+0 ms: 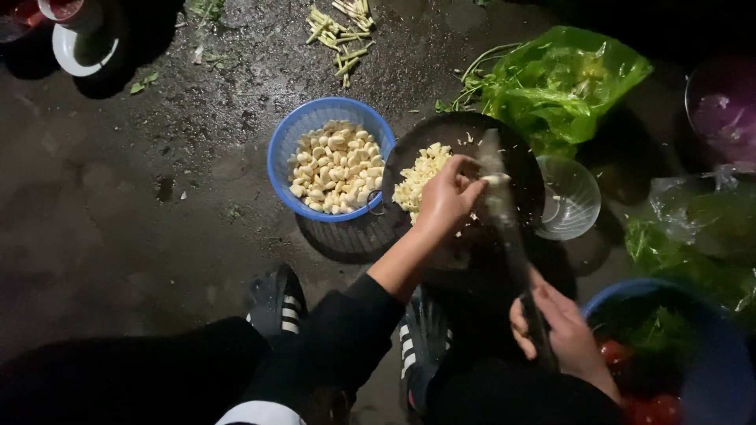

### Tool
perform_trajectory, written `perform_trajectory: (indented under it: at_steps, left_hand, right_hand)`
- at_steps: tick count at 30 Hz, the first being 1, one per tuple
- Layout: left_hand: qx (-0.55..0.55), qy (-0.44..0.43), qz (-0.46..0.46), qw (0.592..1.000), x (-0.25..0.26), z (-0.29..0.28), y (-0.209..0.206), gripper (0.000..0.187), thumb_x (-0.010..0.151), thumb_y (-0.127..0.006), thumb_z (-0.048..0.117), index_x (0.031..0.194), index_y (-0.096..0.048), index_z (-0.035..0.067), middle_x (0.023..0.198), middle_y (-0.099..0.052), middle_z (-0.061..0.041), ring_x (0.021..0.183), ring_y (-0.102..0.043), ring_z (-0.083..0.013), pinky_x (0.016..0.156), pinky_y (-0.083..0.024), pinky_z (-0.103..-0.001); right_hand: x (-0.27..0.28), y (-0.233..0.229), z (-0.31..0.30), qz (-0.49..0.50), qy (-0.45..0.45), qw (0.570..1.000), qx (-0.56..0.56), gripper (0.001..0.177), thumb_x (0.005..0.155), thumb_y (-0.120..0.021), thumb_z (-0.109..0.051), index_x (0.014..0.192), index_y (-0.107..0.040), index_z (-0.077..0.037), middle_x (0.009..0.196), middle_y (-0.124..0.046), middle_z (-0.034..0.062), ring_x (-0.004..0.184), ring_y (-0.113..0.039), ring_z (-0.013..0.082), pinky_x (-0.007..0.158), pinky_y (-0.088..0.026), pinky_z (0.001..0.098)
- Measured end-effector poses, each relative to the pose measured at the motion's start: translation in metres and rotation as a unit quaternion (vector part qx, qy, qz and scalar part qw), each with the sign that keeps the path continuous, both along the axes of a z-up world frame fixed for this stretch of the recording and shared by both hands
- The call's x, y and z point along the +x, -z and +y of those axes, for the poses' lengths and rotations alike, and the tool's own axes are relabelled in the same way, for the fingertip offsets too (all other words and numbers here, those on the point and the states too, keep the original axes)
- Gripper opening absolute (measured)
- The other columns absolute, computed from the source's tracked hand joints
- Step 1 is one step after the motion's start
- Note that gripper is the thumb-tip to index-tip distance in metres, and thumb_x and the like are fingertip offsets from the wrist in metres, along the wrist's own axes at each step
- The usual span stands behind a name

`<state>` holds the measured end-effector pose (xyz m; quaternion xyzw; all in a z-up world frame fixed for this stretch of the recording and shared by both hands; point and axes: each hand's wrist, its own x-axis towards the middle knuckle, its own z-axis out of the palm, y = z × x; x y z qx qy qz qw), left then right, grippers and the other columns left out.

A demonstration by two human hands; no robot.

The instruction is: The person chops garlic cloves on a wooden cutting board using a large knife. They repeatedly gather the chopped garlic and continue chopping until it is finely minced, then scrape the garlic into a small bowl.

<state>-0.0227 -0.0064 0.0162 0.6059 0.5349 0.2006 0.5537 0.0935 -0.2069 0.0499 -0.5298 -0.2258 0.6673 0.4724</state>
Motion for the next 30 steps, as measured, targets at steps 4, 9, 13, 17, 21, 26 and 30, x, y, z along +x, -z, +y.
perform_trajectory:
  at_steps: [4,9,13,17,21,26,30]
  left_hand:
    - [-0.029,-0.055,-0.021,0.998,-0.028,0.003,0.004,0.02,0.088,-0.06,0.008,0.107,-0.06,0.012,0.099,-0.07,-0.013,0.069,-0.068,-0.0167,0.053,-0.06,-0.024]
    - [0.0,-0.074,0.091,0.993,-0.058,0.009,0.046,0.012,0.077,-0.061,0.026,0.085,-0.064,0.016,0.086,-0.068,-0.007,0.077,-0.064,-0.0223,0.068,-0.047,-0.036]
    - [-0.103,-0.104,0.054,0.988,-0.07,0.007,0.038,0.017,0.078,-0.061,0.028,0.088,-0.067,0.015,0.088,-0.069,-0.002,0.075,-0.067,-0.0153,0.065,-0.053,-0.031]
    - [-0.254,-0.251,-0.234,0.904,-0.079,0.002,0.031,0.041,0.078,-0.067,0.016,0.111,-0.057,-0.005,0.095,-0.057,-0.017,0.08,-0.062,-0.0236,0.061,-0.059,-0.033]
    - [-0.404,-0.276,-0.3,0.819,-0.083,0.011,0.063,0.024,0.083,-0.064,0.018,0.103,-0.06,0.007,0.089,-0.061,-0.014,0.075,-0.059,-0.0221,0.06,-0.045,-0.034]
    - [-0.446,-0.316,-0.337,0.766,-0.08,0.028,0.034,0.027,0.082,-0.067,0.017,0.106,-0.059,0.008,0.104,-0.054,-0.006,0.089,-0.057,-0.0196,0.068,-0.05,-0.028]
    - [-0.467,-0.349,-0.296,0.756,-0.083,0.02,-0.007,0.041,0.077,-0.068,0.01,0.115,-0.058,0.0,0.136,-0.046,-0.01,0.11,-0.056,-0.0215,0.084,-0.056,-0.03]
  right_hand:
    - [-0.013,0.0,0.012,0.043,-0.038,0.998,0.005,0.057,0.093,-0.037,-0.032,0.147,-0.025,-0.019,0.057,-0.049,0.009,0.034,-0.047,0.0173,0.033,-0.04,0.0247]
    - [-0.021,0.003,0.016,-0.33,-0.018,0.942,0.054,0.053,0.089,-0.049,-0.015,0.141,-0.041,-0.02,0.055,-0.045,0.0021,0.038,-0.038,0.01,0.035,-0.043,0.0216]
    - [0.005,0.047,0.017,-0.606,0.055,0.756,0.242,0.05,0.09,-0.056,0.002,0.138,-0.047,-0.007,0.119,-0.064,0.0153,0.05,-0.049,0.014,0.053,-0.044,0.0289]
    - [0.027,0.127,0.002,-0.668,0.054,0.725,0.16,0.051,0.089,-0.057,-0.019,0.139,-0.052,-0.014,0.089,-0.066,0.0242,0.075,-0.062,0.0436,0.063,-0.048,0.0509]
    - [0.034,0.094,0.002,-0.655,-0.116,0.738,-0.114,0.054,0.087,-0.052,-0.036,0.14,-0.042,-0.044,0.069,-0.062,0.0277,0.063,-0.059,0.0456,0.055,-0.04,0.0465]
    - [0.03,0.107,0.011,-0.668,-0.025,0.742,0.045,0.051,0.09,-0.055,-0.024,0.141,-0.046,-0.027,0.077,-0.063,0.0138,0.057,-0.054,0.0299,0.056,-0.042,0.0401]
    - [0.032,0.142,-0.002,-0.649,-0.075,0.756,-0.022,0.055,0.09,-0.046,-0.037,0.144,-0.037,-0.035,0.042,-0.043,0.0114,0.04,-0.038,0.0305,0.047,-0.036,0.041]
